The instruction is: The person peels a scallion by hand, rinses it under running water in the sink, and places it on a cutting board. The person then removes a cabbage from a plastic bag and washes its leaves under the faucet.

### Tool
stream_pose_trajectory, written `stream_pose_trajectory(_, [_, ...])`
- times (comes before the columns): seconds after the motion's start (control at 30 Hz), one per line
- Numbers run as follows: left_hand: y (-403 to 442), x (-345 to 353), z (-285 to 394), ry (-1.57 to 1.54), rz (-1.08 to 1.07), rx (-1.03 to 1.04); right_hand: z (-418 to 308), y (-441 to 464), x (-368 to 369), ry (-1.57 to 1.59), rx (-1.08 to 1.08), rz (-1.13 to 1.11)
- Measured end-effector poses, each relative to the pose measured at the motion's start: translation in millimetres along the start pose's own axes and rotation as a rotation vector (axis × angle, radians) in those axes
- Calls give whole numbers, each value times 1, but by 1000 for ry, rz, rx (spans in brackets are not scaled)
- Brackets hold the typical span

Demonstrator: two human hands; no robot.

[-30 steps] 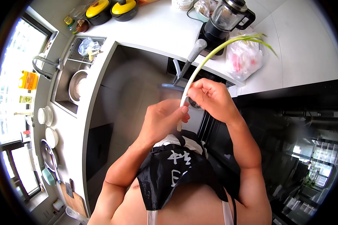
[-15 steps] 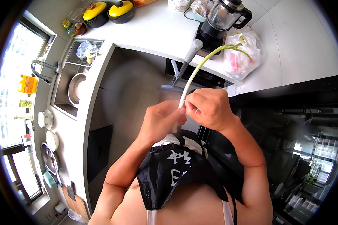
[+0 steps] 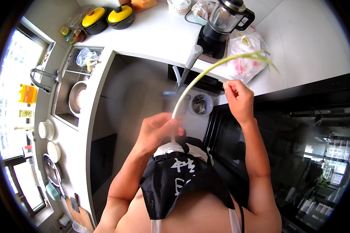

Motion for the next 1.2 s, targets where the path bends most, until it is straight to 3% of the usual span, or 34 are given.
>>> stream_pose_trajectory(0.27, [-9,-20,-1,65,50,49,109,-5,5,-56,161,-29])
stream_pose_trajectory(0.37, [-12,-19,-3,86,53,49,126,-5,4,-16,367,-81])
stream_pose_trajectory(0.47, [-17,-21,-10,66,41,72,127,3,1,-281,175,81])
stream_pose_trajectory(0.6, [-22,-23,-15,35,52,64,116,11,-5,-467,273,36])
stream_pose_trajectory(0.67, [-23,-22,-17,31,51,63,107,16,-6,-418,153,74])
stream_pose_trajectory(0.73, [-23,-21,-18,53,34,68,92,22,-4,212,205,-46])
stream_pose_trajectory(0.77, [-23,-19,-19,54,30,62,69,23,-6,525,445,-210])
stream_pose_trajectory(0.8, [-23,-17,-19,139,33,60,46,27,-14,525,451,-205])
stream_pose_trajectory(0.87, [-22,-16,-19,228,28,59,17,33,-17,975,657,-338])
stream_pose_trajectory(1.07, [-9,-12,-7,734,-127,149,-9,32,-17,1050,581,-361])
stream_pose_trajectory(1.2, [18,11,6,629,-188,244,-23,30,-12,1041,567,-507])
Point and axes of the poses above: each hand's wrist, its own y-axis towards the middle knuckle, its own x-axis out of the palm, z = x × y, the point moved 3 cm from there along y, towards the middle knuckle, and after that the axes turned 12 degrees about x, right-handed, at the moved point
